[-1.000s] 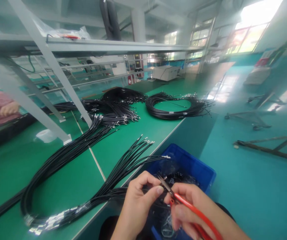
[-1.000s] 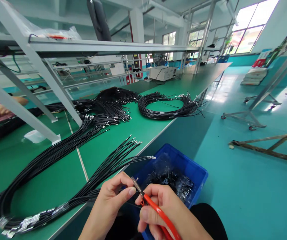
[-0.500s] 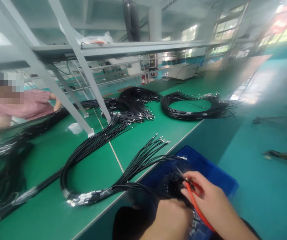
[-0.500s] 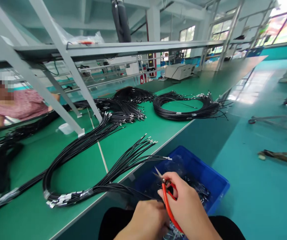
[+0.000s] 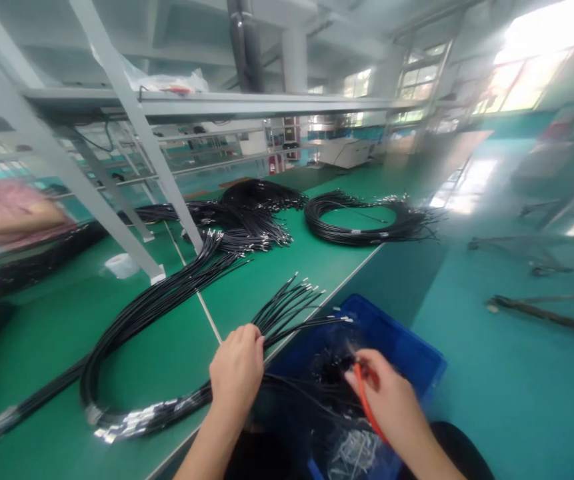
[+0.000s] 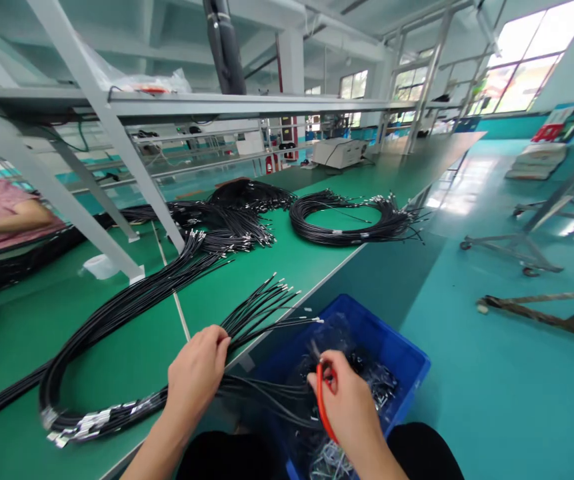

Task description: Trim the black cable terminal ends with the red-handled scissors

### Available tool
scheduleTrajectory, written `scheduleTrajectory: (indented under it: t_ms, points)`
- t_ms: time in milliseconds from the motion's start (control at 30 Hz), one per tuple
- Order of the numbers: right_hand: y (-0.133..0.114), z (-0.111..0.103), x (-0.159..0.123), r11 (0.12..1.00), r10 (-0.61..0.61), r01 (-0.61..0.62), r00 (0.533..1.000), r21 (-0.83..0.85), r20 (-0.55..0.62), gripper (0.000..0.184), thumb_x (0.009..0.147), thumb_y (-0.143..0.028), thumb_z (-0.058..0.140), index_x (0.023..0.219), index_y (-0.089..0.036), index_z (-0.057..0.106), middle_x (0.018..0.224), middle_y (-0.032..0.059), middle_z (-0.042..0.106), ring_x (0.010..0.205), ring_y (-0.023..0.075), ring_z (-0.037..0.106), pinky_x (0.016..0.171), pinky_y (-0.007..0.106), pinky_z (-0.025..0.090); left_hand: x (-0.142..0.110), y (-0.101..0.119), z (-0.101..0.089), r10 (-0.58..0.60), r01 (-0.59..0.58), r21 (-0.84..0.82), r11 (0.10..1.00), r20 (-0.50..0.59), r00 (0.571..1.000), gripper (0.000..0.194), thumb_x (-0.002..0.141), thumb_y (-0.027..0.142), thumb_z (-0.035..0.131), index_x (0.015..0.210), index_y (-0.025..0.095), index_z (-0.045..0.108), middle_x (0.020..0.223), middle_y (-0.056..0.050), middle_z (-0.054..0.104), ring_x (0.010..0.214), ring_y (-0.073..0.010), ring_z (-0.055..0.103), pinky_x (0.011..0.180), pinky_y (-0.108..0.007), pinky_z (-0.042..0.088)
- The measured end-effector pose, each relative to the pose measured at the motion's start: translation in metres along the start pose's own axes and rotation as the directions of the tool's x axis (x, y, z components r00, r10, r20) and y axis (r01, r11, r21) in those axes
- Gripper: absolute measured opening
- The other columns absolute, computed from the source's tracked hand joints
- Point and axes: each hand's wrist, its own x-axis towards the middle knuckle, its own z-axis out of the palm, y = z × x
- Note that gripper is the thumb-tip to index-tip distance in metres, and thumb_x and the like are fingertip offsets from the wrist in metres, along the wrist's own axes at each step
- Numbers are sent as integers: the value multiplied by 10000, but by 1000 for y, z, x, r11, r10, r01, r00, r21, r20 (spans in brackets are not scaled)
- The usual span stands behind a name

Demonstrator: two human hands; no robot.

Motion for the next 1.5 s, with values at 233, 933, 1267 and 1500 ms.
scheduleTrajectory:
  t_ms: [233,933,1267,1500]
  points:
    - [-29,-35,1,872,79,4,986,489,-149,394,706,-389,668,1017,-231,484,748,-36,536,508,119,514,516,272,463,-4,43,-27,225,-146,-455,878,123,967,185,845,250,510,1026,249,470,893,5,624,794,-154,612,702,-252,462]
    - [-71,-17,-34,511,28,37,998,859,-59,382,692,-208,724,998,-239,499,758,-24,630,582,114,555,537,231,460,-49,112,-17,207,-27,-792,610,126,970,163,791,236,577,661,172,652,636,-13,596,587,-146,542,552,-221,402]
    - [-78,-17,-33,553,47,41,996,832,-80,349,699,-215,722,965,-238,497,700,-46,621,556,95,560,547,208,463,-50,109,-12,185,27,-806,592,168,968,175,785,274,589,669,168,666,655,-26,621,605,-156,563,573,-225,416]
    - [-77,-14,-34,394,102,-108,992,913,73,269,735,-165,645,964,-213,512,669,-30,594,534,101,519,521,218,427,-50,107,-8,186,156,-909,387,242,952,187,770,294,612,645,154,615,638,-21,625,599,-144,557,575,-218,433]
